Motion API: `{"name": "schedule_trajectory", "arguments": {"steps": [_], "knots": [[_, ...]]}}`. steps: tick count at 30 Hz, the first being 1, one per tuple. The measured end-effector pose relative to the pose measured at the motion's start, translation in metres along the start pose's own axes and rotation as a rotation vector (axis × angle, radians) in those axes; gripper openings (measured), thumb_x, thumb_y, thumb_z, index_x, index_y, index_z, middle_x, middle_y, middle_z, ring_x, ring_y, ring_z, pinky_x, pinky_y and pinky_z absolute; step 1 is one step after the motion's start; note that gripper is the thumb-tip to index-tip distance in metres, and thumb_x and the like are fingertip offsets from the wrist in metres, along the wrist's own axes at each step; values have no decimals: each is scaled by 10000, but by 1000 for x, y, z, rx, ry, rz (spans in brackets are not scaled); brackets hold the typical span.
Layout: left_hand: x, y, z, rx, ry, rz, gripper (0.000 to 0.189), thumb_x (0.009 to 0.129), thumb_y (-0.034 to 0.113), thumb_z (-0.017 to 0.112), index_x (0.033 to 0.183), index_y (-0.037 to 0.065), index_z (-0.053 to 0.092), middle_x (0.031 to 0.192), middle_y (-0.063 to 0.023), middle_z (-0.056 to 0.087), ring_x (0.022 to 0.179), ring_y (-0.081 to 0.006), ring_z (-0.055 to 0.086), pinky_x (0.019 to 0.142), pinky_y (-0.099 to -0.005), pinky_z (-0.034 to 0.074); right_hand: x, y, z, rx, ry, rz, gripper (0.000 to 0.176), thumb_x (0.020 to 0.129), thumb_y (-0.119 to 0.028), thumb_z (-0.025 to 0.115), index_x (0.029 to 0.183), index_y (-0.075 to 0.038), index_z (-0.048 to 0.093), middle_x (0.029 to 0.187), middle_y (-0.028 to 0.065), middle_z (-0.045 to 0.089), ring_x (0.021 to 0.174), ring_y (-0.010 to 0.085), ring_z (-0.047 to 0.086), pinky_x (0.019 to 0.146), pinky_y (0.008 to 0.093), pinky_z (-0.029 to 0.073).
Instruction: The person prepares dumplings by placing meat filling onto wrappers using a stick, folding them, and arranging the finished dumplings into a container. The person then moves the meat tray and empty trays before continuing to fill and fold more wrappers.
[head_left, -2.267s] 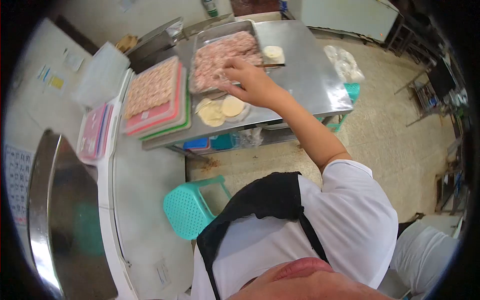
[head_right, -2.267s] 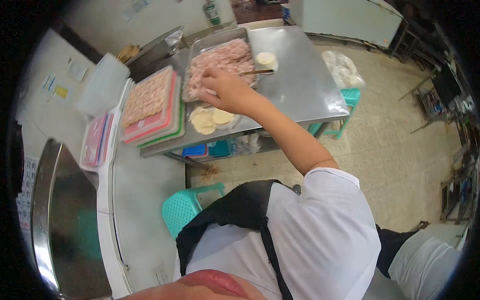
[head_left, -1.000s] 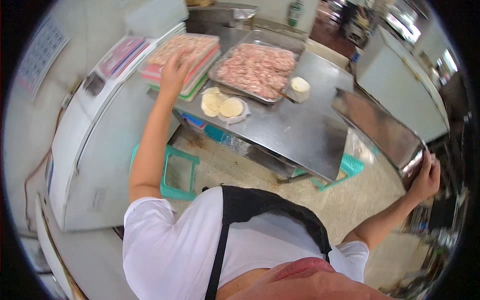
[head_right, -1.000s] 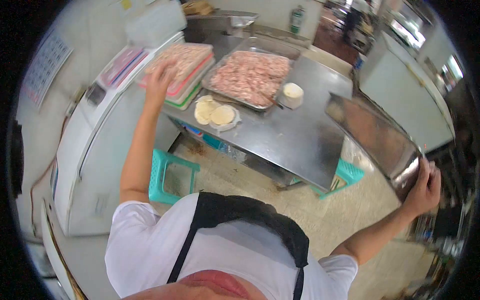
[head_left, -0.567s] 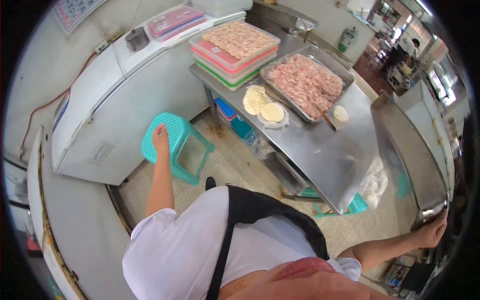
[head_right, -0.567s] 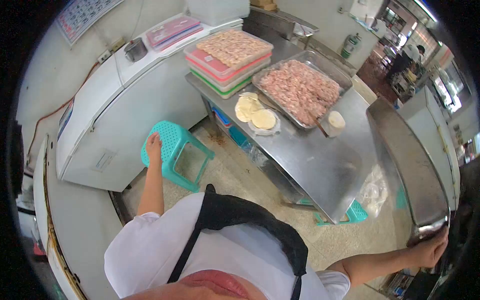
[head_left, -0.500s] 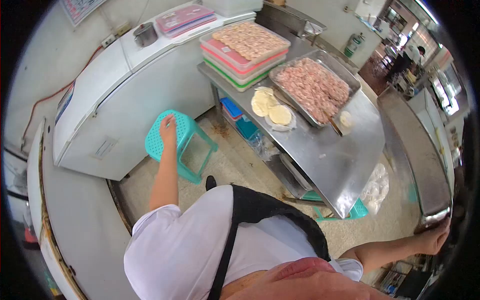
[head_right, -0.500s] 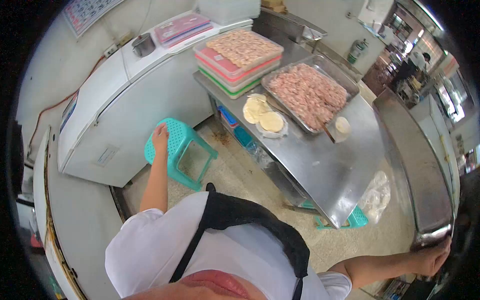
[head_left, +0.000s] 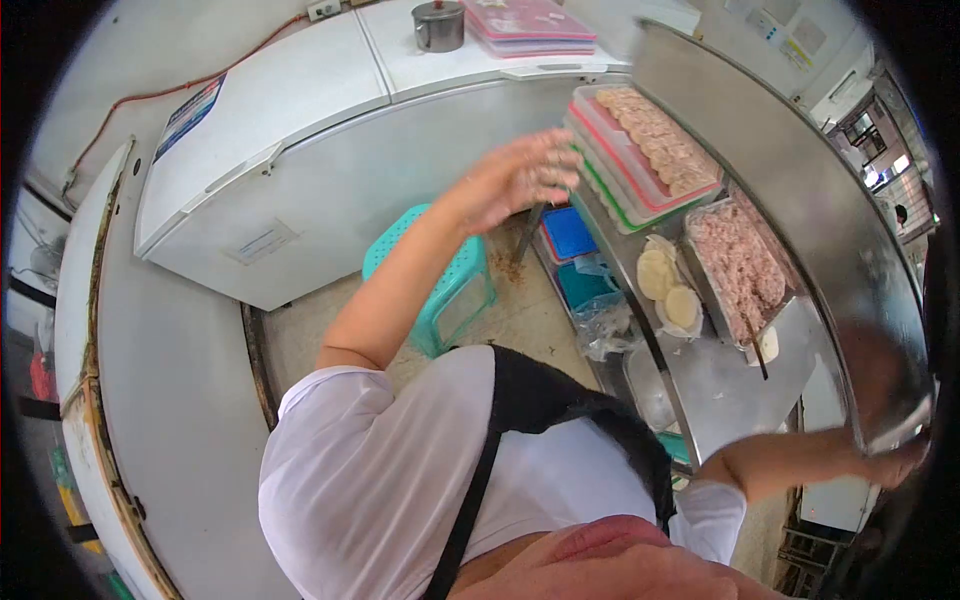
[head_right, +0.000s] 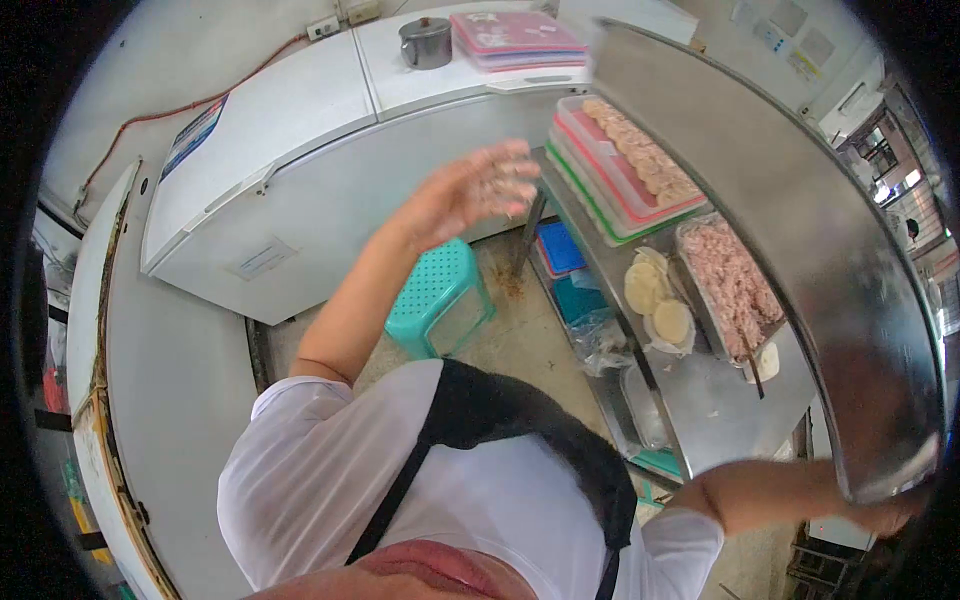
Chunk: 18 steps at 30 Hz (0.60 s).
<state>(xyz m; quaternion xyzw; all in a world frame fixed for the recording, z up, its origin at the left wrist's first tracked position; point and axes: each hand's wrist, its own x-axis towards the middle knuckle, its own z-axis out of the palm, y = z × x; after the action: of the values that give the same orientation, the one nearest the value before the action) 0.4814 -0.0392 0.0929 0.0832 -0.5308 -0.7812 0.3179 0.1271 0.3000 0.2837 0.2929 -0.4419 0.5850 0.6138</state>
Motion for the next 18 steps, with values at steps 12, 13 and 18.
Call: {"name": "schedule_trajectory", "arguments": {"steps": [12,13,18], "knots": [[-146,93,-136,-229,554,325,667,993,504,367,1330,-71,352,1382,-293,376,1314,-427,381,1093,-514,343,-185,-176,195,804,-593,385,389,1003,-310,499,911,38,647,763,121,672,641,153,647,579,282,540],[-154,89,-145,-294,584,297,695,976,517,403,1359,-58,319,1370,-271,381,1301,-408,394,1080,-511,355,-200,-186,199,872,-602,492,311,969,-242,568,906,43,677,819,110,679,698,142,640,635,262,524],[-182,49,-174,-513,641,174,845,938,551,473,1431,-68,175,1427,-252,302,1319,-399,365,1076,-522,349,-248,-274,188,1068,-841,521,57,849,-36,678,845,3,719,812,25,674,729,78,584,659,196,444]]}}
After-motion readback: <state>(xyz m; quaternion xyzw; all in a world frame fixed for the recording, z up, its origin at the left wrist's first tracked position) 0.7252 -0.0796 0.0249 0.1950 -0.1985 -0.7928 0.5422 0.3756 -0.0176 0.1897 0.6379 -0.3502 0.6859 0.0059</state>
